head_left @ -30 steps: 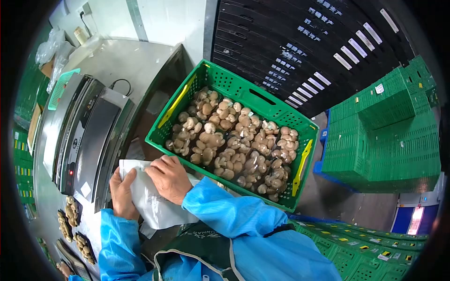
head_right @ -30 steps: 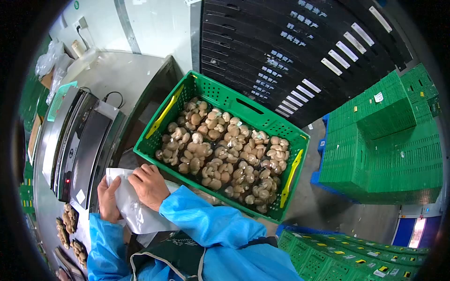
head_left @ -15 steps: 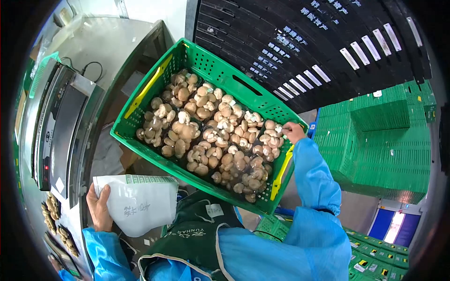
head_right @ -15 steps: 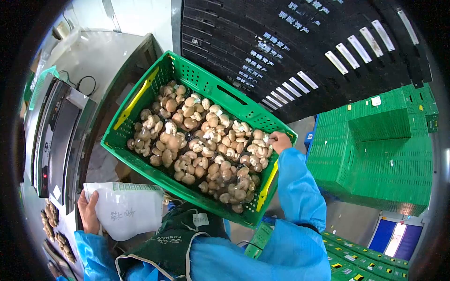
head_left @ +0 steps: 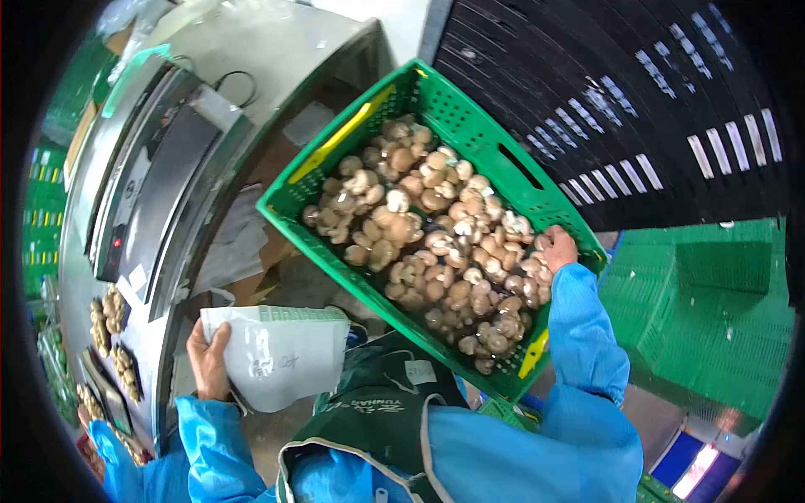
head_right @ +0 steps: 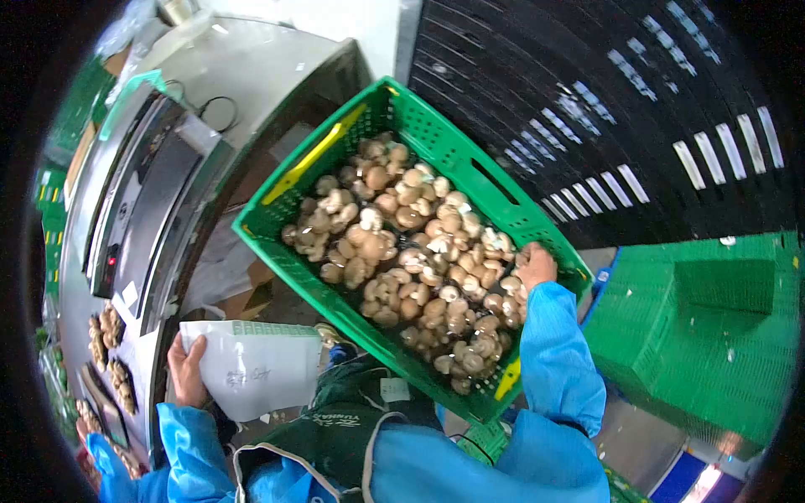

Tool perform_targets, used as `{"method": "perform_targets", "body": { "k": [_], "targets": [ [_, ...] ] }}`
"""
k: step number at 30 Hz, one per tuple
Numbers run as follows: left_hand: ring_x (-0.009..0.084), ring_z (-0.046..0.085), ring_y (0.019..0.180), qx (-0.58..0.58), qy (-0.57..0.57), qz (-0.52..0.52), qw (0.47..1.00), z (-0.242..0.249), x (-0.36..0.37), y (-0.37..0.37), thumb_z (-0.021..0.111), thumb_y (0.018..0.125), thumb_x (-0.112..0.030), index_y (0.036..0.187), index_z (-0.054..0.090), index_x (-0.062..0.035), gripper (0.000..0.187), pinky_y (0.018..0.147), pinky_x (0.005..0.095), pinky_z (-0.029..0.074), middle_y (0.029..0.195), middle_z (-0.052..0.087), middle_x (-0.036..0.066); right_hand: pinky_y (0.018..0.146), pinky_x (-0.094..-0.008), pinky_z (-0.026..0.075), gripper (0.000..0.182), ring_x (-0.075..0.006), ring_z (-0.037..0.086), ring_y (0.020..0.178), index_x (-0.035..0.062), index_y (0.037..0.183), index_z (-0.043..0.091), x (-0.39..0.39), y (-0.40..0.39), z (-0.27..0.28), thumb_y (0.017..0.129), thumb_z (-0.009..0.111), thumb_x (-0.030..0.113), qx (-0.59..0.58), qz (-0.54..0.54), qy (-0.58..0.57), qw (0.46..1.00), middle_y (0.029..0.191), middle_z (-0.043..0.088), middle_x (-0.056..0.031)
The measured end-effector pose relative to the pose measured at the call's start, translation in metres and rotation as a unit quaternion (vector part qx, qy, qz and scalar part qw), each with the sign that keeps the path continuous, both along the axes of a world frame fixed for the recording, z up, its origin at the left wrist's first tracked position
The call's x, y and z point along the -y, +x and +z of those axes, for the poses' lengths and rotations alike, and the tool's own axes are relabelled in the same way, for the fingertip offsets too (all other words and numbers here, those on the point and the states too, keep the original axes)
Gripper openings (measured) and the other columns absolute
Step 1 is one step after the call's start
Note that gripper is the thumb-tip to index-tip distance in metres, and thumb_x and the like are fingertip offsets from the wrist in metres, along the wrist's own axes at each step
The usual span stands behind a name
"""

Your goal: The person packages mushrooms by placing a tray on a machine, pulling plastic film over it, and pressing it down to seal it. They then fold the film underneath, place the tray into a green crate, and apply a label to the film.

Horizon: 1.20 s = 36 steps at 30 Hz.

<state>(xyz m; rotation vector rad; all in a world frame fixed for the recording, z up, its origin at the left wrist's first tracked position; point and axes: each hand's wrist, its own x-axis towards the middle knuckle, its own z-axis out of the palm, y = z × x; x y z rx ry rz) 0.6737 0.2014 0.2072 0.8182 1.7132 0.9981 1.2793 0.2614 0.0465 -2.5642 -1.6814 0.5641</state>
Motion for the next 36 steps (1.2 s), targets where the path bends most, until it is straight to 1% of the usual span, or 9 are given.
{"method": "perform_targets", "body": {
  "k": [3,5,12,16,22,24,27,29,36],
  "targets": [
    [0.0116,0.058,0.073,0.006,-0.002,0.008,1.0,-0.002,0.005,-0.005,0.059,0.083,-0.005,0.098,0.058,0.0009,0.017,0.067,0.0242,0.047,0.086,0.063,0.005,0.085,-0.0344,0.046,0.029,-0.0243,0.06,0.096,0.0011,0.106,0.056,-0.049,-0.095,0.0,0.08,0.065,0.009,-0.417,0.0,0.129,0.9,0.101,0.064,-0.014],
    [0.0108,0.058,0.074,0.019,0.009,-0.003,1.0,0.005,0.006,-0.002,0.062,0.082,-0.007,0.098,0.058,0.0003,0.018,0.068,0.0242,0.047,0.086,0.063,0.005,0.084,-0.0309,0.046,0.027,-0.0184,0.059,0.095,0.001,0.104,0.056,-0.092,-0.178,0.02,0.078,0.063,0.003,-0.513,0.046,0.111,0.85,0.101,0.063,-0.0109],
    [0.0077,0.052,0.067,-0.061,0.007,-0.05,0.997,0.048,0.021,-0.008,0.07,0.078,-0.019,0.087,0.059,-0.0015,0.022,0.062,0.0232,0.043,0.075,0.06,0.001,0.06,-0.0281,0.047,0.014,-0.0124,0.057,0.069,0.0025,0.087,0.056,-0.198,-0.313,-0.043,0.074,0.059,-0.002,-0.416,0.104,0.176,0.886,0.074,0.059,-0.0045],
    [0.0064,0.048,0.062,-0.039,0.022,-0.038,0.998,0.057,0.035,-0.02,0.074,0.075,-0.025,0.075,0.057,-0.0029,0.028,0.057,0.0219,0.038,0.068,0.056,0.0,0.07,-0.0439,0.047,0.02,-0.0385,0.059,0.08,0.0023,0.088,0.055,-0.21,-0.316,-0.079,0.07,0.058,0.009,-0.196,0.177,0.167,0.95,0.08,0.061,-0.0199],
    [0.0068,0.05,0.065,0.009,0.044,-0.023,0.999,0.051,0.037,-0.039,0.071,0.077,-0.017,0.079,0.057,-0.0028,0.02,0.06,0.0217,0.04,0.071,0.057,0.0,0.082,-0.0434,0.045,0.041,-0.0353,0.054,0.094,0.0019,0.104,0.051,-0.197,-0.322,-0.031,0.067,0.068,0.009,-0.07,0.128,0.169,0.975,0.1,0.055,-0.0192],
    [0.0064,0.05,0.066,0.011,0.048,-0.028,0.998,0.05,0.03,-0.04,0.069,0.078,-0.013,0.08,0.056,-0.0029,0.016,0.061,0.0218,0.041,0.072,0.057,-0.001,0.073,-0.0306,0.045,0.028,-0.0141,0.053,0.08,0.0015,0.101,0.054,-0.185,-0.326,-0.01,0.076,0.064,0.008,-0.422,0.135,0.201,0.874,0.091,0.057,-0.007],
    [0.0061,0.052,0.068,0.023,0.04,-0.046,0.998,0.046,0.019,-0.039,0.067,0.08,-0.01,0.084,0.056,-0.0034,0.013,0.062,0.0224,0.042,0.074,0.058,0.0,0.085,-0.0325,0.046,0.033,-0.0198,0.058,0.091,0.0005,0.11,0.054,-0.1,-0.371,0.145,0.08,0.063,0.013,-0.664,0.269,-0.1,0.69,0.105,0.059,-0.0095],
    [0.0066,0.054,0.07,0.058,0.059,-0.051,0.995,0.044,0.011,-0.035,0.067,0.081,-0.011,0.087,0.057,-0.0029,0.014,0.064,0.0225,0.044,0.077,0.061,0.0,0.087,-0.0362,0.044,0.034,-0.0256,0.058,0.093,0.0009,0.109,0.053,-0.064,-0.395,0.169,0.079,0.064,0.015,-0.592,0.499,0.003,0.633,0.106,0.059,-0.0105],
    [0.0083,0.059,0.074,0.027,0.096,-0.046,0.994,0.037,0.0,-0.024,0.066,0.083,-0.011,0.097,0.061,-0.0029,0.017,0.068,0.0248,0.048,0.084,0.065,0.002,0.07,-0.0369,0.045,0.023,-0.029,0.058,0.085,-0.002,0.096,0.055,-0.034,-0.414,0.174,0.079,0.062,0.012,-0.517,0.407,-0.164,0.734,0.089,0.057,-0.0173]
  ]
}}
